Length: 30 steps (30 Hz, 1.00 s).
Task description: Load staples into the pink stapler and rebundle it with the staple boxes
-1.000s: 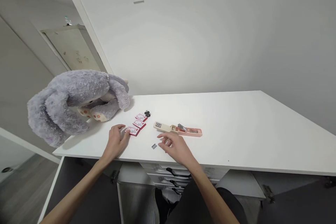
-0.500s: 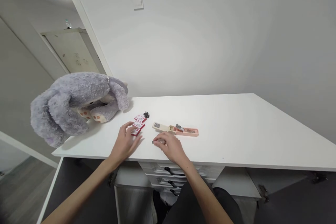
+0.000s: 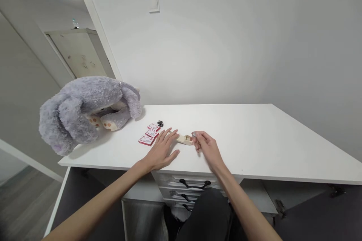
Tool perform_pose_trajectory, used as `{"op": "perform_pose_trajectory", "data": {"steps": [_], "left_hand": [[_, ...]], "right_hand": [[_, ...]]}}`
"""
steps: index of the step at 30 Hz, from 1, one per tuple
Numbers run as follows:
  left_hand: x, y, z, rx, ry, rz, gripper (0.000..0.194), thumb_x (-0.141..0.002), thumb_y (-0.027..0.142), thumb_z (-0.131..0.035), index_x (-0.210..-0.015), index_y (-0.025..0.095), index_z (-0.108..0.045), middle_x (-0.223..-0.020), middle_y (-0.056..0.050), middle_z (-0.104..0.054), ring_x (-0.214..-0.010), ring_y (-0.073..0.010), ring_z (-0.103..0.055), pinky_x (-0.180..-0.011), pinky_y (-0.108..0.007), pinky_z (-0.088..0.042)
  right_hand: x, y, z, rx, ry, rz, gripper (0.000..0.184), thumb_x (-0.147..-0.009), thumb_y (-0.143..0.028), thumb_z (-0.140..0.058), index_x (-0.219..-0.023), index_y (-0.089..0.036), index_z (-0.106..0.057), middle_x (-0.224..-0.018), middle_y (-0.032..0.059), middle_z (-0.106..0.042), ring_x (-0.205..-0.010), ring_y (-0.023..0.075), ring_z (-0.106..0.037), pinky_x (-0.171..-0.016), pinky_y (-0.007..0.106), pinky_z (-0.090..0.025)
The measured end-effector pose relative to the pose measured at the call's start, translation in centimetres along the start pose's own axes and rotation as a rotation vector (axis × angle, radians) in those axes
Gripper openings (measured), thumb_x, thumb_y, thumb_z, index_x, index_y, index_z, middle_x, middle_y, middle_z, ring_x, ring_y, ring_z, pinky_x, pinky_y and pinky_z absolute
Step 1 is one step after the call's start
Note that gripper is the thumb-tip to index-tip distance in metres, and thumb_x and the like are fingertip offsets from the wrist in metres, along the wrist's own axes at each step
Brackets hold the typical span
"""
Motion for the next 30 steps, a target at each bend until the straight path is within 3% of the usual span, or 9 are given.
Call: {"op": "perform_pose_trajectory", "data": {"steps": [4,9,14,19,23,30], "left_hand": [[0.2,-0.4,-0.4,0.011,-0.022,0.029,0.056,-0.100,0.040,-0.053,-0.152,0.019,-0.043,-0.161,-0.014,-0.044,-0.155,-0.0347,-0.028,-0.126,-0.059,-0.023],[0.2,-0.5,-0.8,0.048,-0.038,0.032,0.053,-0.101,0.040,-0.053,-0.148,0.017,-0.048,-0.156,-0.015,-0.051,-0.150,-0.0330,-0.038,-0.124,-0.055,-0.030],[0.4,-0.8,-1.2,0.084,-0.040,0.040,0.051,-0.101,0.040,-0.052,-0.146,0.015,-0.052,-0.154,-0.016,-0.052,-0.148,-0.0317,-0.042,-0.122,-0.053,-0.034],[0.5,-1.0,-1.4,0.092,-0.026,0.041,0.051,-0.102,0.040,-0.051,-0.147,0.016,-0.051,-0.155,-0.015,-0.052,-0.149,-0.0313,-0.042,-0.122,-0.053,-0.036],[0.5,-1.0,-1.4,0.093,-0.022,0.056,0.051,-0.101,0.040,-0.052,-0.146,0.017,-0.051,-0.155,-0.014,-0.053,-0.148,-0.0315,-0.042,-0.122,-0.052,-0.037],[0.5,-1.1,-1.5,0.111,-0.026,0.077,0.050,-0.100,0.040,-0.053,-0.144,0.016,-0.053,-0.154,-0.014,-0.054,-0.148,-0.0315,-0.043,-0.121,-0.052,-0.038]], "right_hand": [[-1.2,-2.4,1.9,0.142,0.019,0.021,0.052,-0.085,-0.068,-0.070,-0.101,-0.018,-0.073,-0.076,0.0012,-0.063,-0.066,0.0146,-0.056,-0.064,0.029,-0.051],[-3.0,-3.8,2.8,0.320,-0.040,0.038,0.056,-0.084,-0.069,-0.071,-0.110,-0.020,-0.073,-0.082,0.0022,-0.066,-0.069,0.0156,-0.061,-0.071,0.033,-0.055],[-4.0,-4.0,2.4,0.441,-0.121,0.056,0.052,-0.086,-0.064,-0.069,-0.111,-0.019,-0.072,-0.083,0.0054,-0.072,-0.072,0.0186,-0.066,-0.074,0.036,-0.057],[-4.2,-4.1,1.2,0.741,-0.218,0.088,0.029,-0.093,-0.045,-0.062,-0.109,-0.023,-0.073,-0.091,0.0053,-0.077,-0.081,0.0217,-0.072,-0.077,0.036,-0.054],[-4.2,-4.1,0.8,0.972,-0.258,0.120,0.023,-0.096,-0.041,-0.057,-0.105,-0.027,-0.073,-0.094,0.0028,-0.078,-0.082,0.0224,-0.071,-0.076,0.036,-0.052],[-4.4,-3.7,0.8,1.016,-0.306,0.221,0.025,-0.097,-0.042,-0.054,-0.101,-0.028,-0.074,-0.112,0.0059,-0.074,-0.099,0.0250,-0.068,-0.081,0.038,-0.055]]}}
Point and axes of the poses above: each hand's wrist, its own x-axis away from the middle knuckle, its own z-axis out of the back of the hand, y = z × x, the point moved 6 cm from there along -x, towards the middle knuckle
